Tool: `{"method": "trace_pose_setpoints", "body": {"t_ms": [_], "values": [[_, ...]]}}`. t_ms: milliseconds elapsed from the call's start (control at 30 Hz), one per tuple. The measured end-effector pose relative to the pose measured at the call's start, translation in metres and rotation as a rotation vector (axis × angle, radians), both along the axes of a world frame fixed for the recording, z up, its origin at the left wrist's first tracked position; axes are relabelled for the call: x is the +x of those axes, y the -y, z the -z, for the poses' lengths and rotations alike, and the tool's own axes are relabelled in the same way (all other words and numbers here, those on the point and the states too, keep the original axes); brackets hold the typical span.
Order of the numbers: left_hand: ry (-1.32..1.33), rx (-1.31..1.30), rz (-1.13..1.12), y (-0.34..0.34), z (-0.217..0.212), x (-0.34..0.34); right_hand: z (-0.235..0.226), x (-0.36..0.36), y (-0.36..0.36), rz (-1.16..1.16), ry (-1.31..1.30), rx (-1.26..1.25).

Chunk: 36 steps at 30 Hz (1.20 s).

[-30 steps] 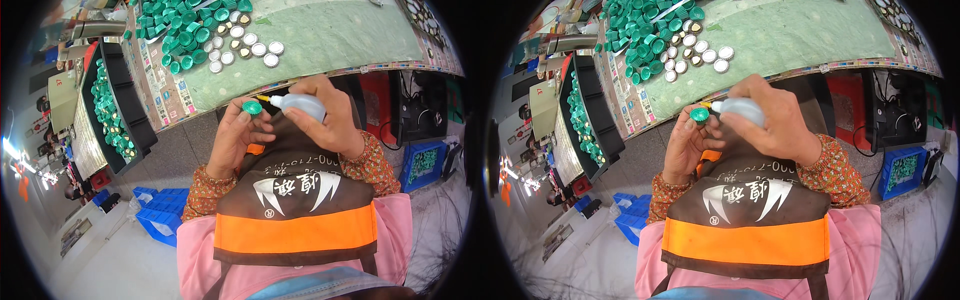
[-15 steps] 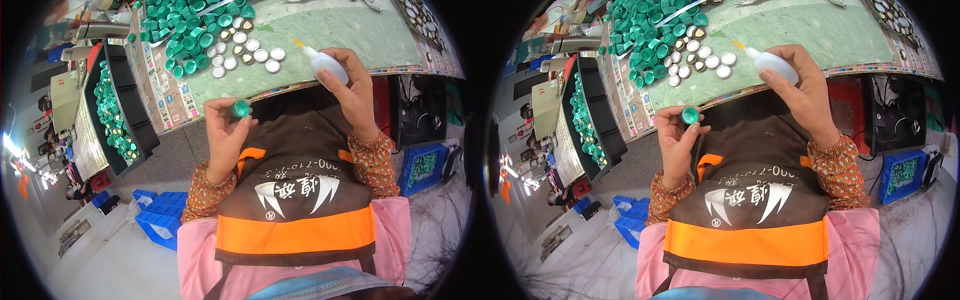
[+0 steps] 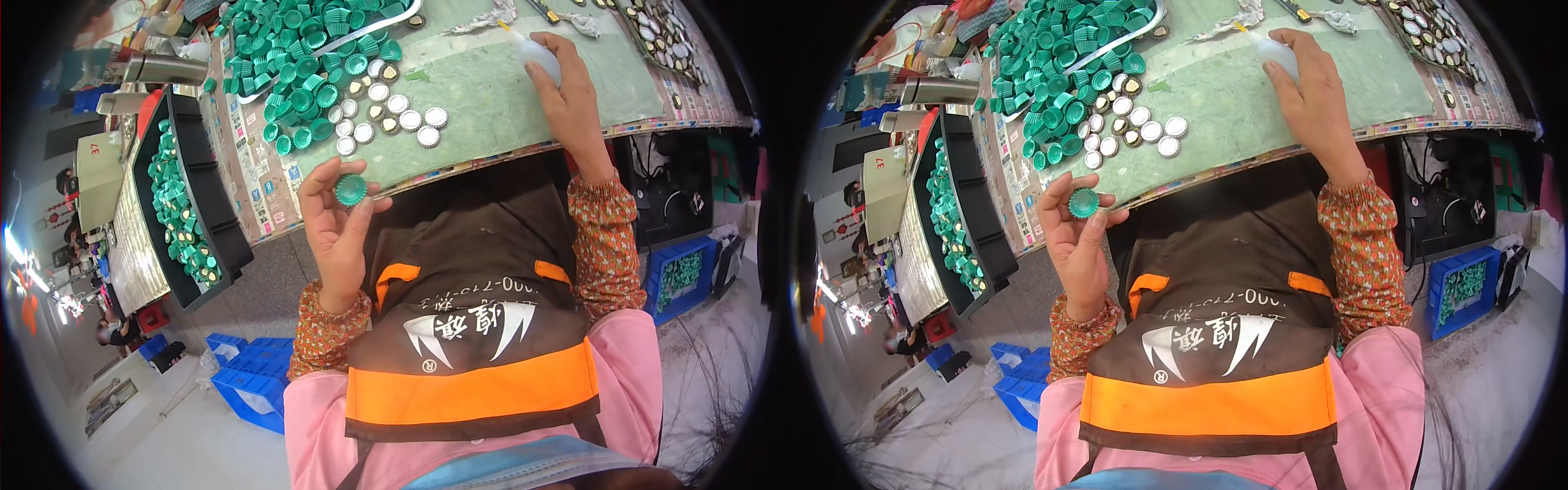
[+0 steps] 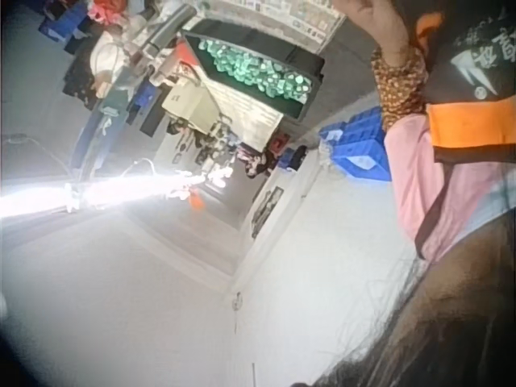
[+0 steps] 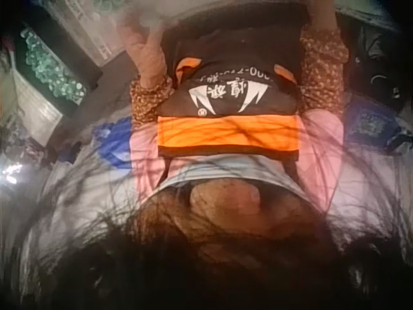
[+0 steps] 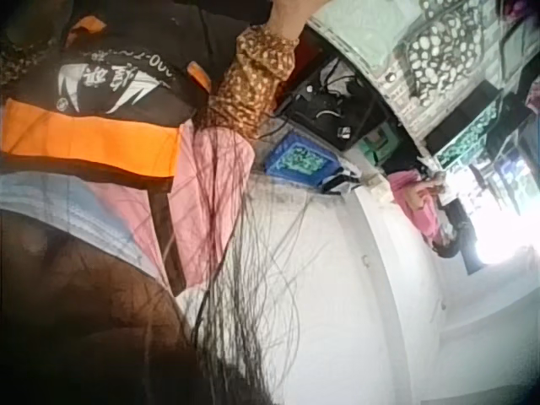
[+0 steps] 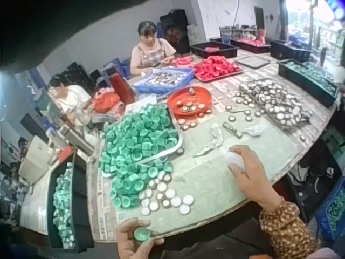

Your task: The person repeatedly applies glue from a small bottle into green plastic caps and then presses a small circular metallic piece into each cap. The person handles the items one at a time, placing the finished units into a black tray on the table.

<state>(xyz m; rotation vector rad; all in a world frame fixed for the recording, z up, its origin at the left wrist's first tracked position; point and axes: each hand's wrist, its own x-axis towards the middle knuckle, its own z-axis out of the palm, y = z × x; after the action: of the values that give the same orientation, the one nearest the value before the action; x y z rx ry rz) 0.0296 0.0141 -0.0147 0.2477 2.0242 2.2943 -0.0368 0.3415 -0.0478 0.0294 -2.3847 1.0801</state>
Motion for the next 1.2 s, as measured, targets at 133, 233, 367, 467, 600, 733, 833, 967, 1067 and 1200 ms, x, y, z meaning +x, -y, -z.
{"method": "trace_pose_setpoints", "body": {"t_ms": [133, 233, 367, 467, 600, 733, 833, 967, 1067, 1200], "values": [[0.08, 0.056, 0.015, 0.002, -0.006, -0.005, 0.017, -0.026, -0.017, 0.03, -0.033, 0.165], [0.15, 0.139, 0.038, 0.003, -0.006, -0.005, 0.017, -0.033, -0.02, 0.104, 0.029, 0.326], [0.238, 0.17, 0.068, 0.008, 0.0, -0.002, -0.007, -0.025, -0.001, 0.243, -0.033, 0.624], [0.278, 0.189, 0.086, 0.006, 0.003, 0.0, -0.019, -0.008, 0.03, -0.078, -0.038, 0.493], [0.329, 0.188, 0.11, 0.001, 0.002, 0.0, -0.014, 0.006, 0.069, -0.403, 0.089, 0.293], [0.373, 0.187, 0.125, 0.001, 0.001, 0.001, -0.005, 0.003, 0.078, -0.406, 0.118, 0.316], [0.438, 0.268, 0.136, 0.004, 0.001, 0.002, -0.01, 0.001, 0.073, -0.432, 0.153, 0.23], [0.562, 0.476, 0.15, 0.006, -0.004, 0.001, -0.021, 0.003, 0.051, -0.525, 0.149, 0.238], [0.591, 0.491, 0.197, 0.017, 0.006, 0.001, -0.025, 0.011, 0.036, -0.514, 0.132, 0.336], [0.64, 0.571, 0.218, 0.018, 0.01, -0.002, -0.02, 0.018, 0.03, -0.441, 0.114, 0.291]]}}
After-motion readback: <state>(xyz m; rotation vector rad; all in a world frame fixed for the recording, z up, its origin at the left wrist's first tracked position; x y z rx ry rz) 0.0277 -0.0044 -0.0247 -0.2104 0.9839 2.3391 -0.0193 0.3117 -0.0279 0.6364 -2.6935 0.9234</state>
